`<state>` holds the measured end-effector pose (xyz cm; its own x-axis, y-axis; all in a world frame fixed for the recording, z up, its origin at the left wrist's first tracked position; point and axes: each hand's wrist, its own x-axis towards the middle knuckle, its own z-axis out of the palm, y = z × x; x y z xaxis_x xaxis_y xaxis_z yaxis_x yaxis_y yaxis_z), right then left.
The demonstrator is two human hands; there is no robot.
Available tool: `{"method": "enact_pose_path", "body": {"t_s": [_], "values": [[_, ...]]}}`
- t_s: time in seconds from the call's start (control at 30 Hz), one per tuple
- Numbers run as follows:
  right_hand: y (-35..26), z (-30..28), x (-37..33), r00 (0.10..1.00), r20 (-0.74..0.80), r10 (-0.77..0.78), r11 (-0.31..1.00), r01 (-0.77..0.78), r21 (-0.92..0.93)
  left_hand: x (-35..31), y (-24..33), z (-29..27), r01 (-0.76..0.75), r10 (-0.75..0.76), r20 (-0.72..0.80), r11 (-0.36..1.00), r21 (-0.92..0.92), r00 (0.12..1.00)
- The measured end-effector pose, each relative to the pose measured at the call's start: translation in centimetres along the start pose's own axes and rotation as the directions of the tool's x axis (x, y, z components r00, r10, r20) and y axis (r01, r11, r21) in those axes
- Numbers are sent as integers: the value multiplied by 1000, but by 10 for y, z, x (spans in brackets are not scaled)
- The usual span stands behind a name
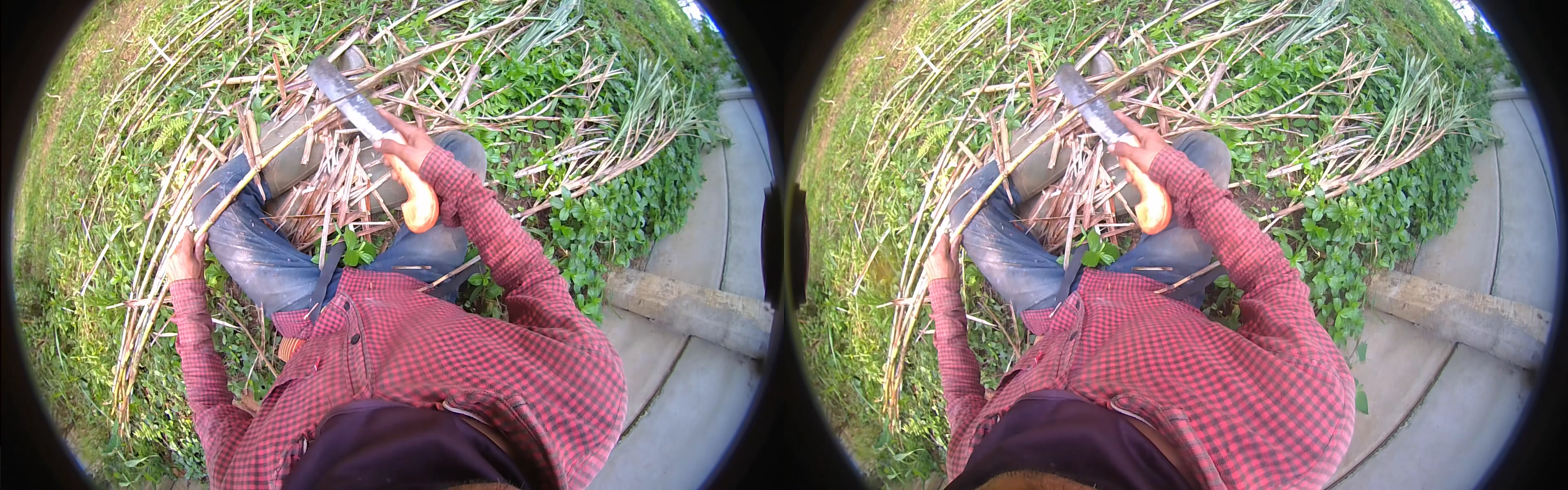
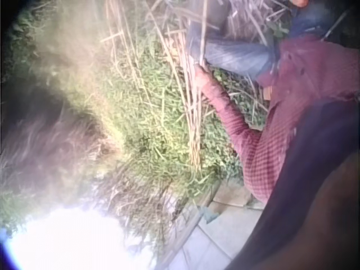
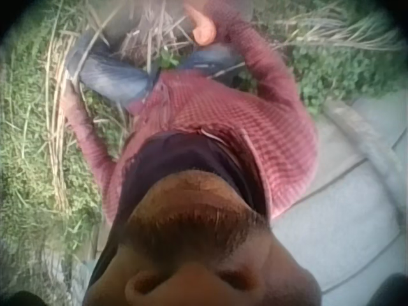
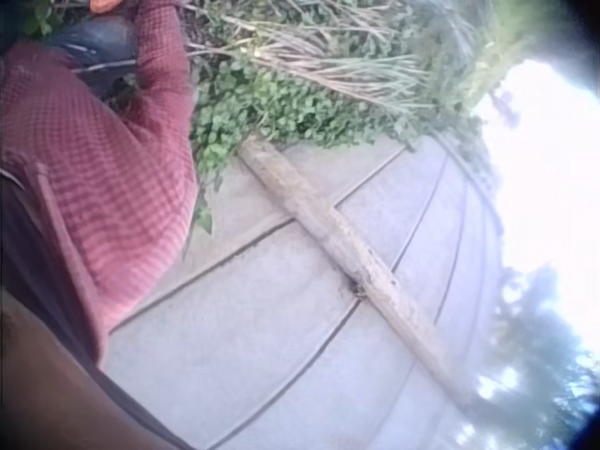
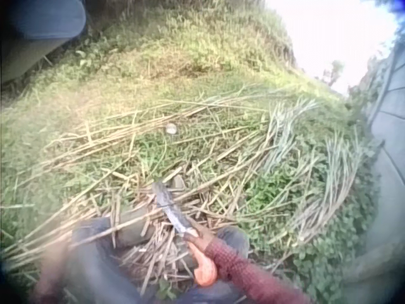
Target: The person sits on the ground and uses a machete to split long, thin sticks into smaller pieces. They hold a stick in their left hand and repeatedly strike it with the machete in their right hand, creating a pile of wood chips and debris.
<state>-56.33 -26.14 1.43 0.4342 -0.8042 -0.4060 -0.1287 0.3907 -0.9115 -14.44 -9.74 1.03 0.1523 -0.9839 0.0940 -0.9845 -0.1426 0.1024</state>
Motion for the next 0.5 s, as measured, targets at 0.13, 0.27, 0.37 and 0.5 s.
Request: {"method": "enact_pose_path", "body": {"t_s": [0.13, 0.27, 0.37, 0.5], "values": [[5, 1, 5, 979, -12, -203, 973, 200, -119, 6, 3, -6, -3, 3, 0, 997, -80, 1000], [8, -67, 23, 918, -368, -149, 972, 204, 116, 1, 1, 1, -57, 59, -123, 998, 17, 991], [7, -130, 41, 812, -575, -102, 977, 191, 97, -6, -1, 19, -66, 92, -213, 990, 126, 973], [10, -178, 63, 775, -625, -93, 939, 277, 204, -5, 2, 9, 6, -4, -36, 997, 76, 999]]}}
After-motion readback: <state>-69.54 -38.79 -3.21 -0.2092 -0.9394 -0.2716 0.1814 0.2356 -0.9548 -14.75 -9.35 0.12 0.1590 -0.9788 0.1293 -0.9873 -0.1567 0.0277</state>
